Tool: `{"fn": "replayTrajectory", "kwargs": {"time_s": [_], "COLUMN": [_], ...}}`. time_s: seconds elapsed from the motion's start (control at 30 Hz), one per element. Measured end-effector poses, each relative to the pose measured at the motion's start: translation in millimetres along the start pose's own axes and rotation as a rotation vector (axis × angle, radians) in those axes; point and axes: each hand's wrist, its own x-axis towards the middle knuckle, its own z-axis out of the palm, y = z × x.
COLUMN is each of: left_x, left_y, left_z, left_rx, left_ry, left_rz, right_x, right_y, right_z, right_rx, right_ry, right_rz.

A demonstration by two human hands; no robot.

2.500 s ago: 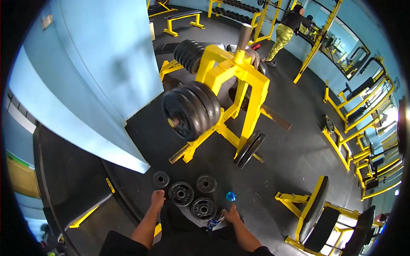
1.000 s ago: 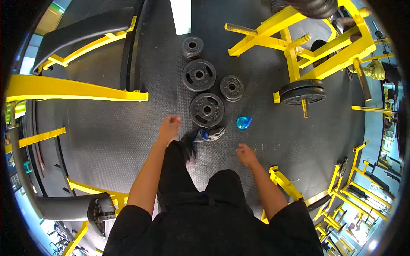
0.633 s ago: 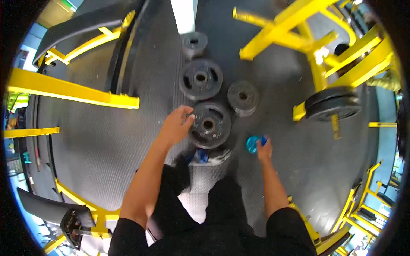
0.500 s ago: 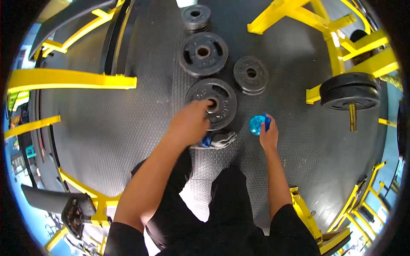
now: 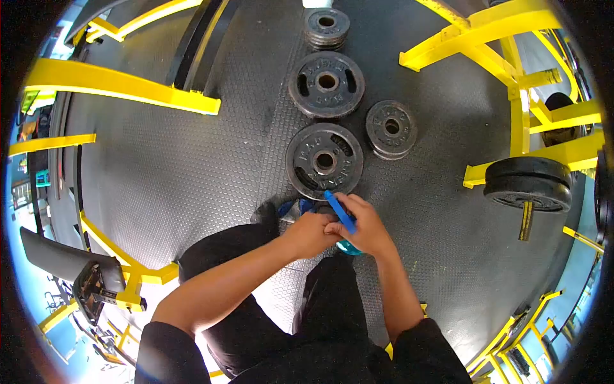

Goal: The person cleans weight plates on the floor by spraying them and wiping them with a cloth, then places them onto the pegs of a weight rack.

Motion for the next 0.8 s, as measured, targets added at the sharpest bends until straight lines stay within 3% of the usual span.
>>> {"fn": "replayTrajectory", "kwargs": {"time_s": [0.03,0.07,0.17,0.2,0.23,0.27,0.3,0.63,0.7,0.8], "left_x": [0,0,-3,-4,-3,-3,-4,13,15,20], "left_y": [-5,-21,-20,-28,-27,-23,-20,-20,-24,-20], "left_z": [-3,-2,-46,-50,-53,-58,-63,-78,-77,-83], "left_rx": [-0.046,0.129,0.494,0.472,0.458,0.440,0.422,0.451,0.443,0.430], "left_ry": [-0.072,-0.043,-0.023,0.094,0.084,0.155,0.226,0.170,0.197,0.210], "left_rz": [-0.046,0.018,-0.158,-0.124,-0.126,-0.129,-0.133,-0.229,-0.194,-0.197], "right_x": [4,7,12,16,22,14,13,13,10,2], "right_y": [13,23,76,106,109,110,113,134,138,137], "right_z": [6,13,44,60,65,63,67,72,69,65], "right_rx": [0.091,0.089,-0.055,-0.154,-0.252,0.001,-0.001,-0.099,-0.216,-0.154], "right_ry": [-0.070,-0.079,-0.023,0.156,0.331,0.148,0.139,0.208,0.165,0.278], "right_rz": [0.014,0.021,0.116,-0.045,-0.211,0.097,0.110,0.204,0.329,0.252]}}
